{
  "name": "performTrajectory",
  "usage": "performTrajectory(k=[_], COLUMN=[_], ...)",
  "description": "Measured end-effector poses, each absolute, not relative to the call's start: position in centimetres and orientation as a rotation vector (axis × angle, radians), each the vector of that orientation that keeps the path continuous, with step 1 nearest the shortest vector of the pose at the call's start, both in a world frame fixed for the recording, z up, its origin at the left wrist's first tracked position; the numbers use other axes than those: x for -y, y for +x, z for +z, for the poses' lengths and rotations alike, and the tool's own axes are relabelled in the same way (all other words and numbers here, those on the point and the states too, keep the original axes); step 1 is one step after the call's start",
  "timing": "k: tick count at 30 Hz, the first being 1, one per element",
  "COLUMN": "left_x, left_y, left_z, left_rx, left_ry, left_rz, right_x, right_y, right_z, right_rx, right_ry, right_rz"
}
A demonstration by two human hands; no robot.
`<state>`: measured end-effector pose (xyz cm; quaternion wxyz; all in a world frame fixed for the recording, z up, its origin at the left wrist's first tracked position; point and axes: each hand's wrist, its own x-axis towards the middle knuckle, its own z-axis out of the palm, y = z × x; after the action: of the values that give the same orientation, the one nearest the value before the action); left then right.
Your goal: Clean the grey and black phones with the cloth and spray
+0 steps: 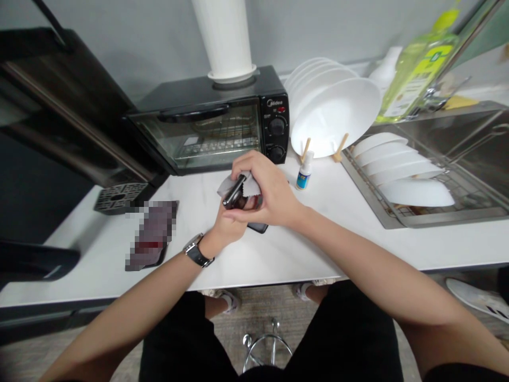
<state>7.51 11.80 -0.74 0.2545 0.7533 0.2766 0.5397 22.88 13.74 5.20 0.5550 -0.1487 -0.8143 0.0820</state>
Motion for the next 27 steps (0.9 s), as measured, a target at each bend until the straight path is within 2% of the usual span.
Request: performTrajectory(k=[6, 10, 19, 27], left_x=[-12.4, -12.7, -12.7, -12.7], left_y=[7.7, 7.9, 7.6, 7.6], left_z=[0.1, 0.0, -0.2, -0.2], left_rx=[-0.679, -0.781, -0.869, -0.753], left_ry=[2.122, 2.039, 2.043, 2.033], left_rz=[1.559, 1.514, 1.496, 1.554], right_x=[-12.9, -13.4, -15.3, -13.4], right_y=[22.9, 23.3, 23.7, 23.2], right_z=[4.7, 4.8, 5.2, 4.7], right_rx=[2.109, 2.194, 1.964, 2.119], right_ry=[-0.395, -0.367, -0.453, -0.251], right_rz=[-0.027, 0.027, 0.119, -0.052])
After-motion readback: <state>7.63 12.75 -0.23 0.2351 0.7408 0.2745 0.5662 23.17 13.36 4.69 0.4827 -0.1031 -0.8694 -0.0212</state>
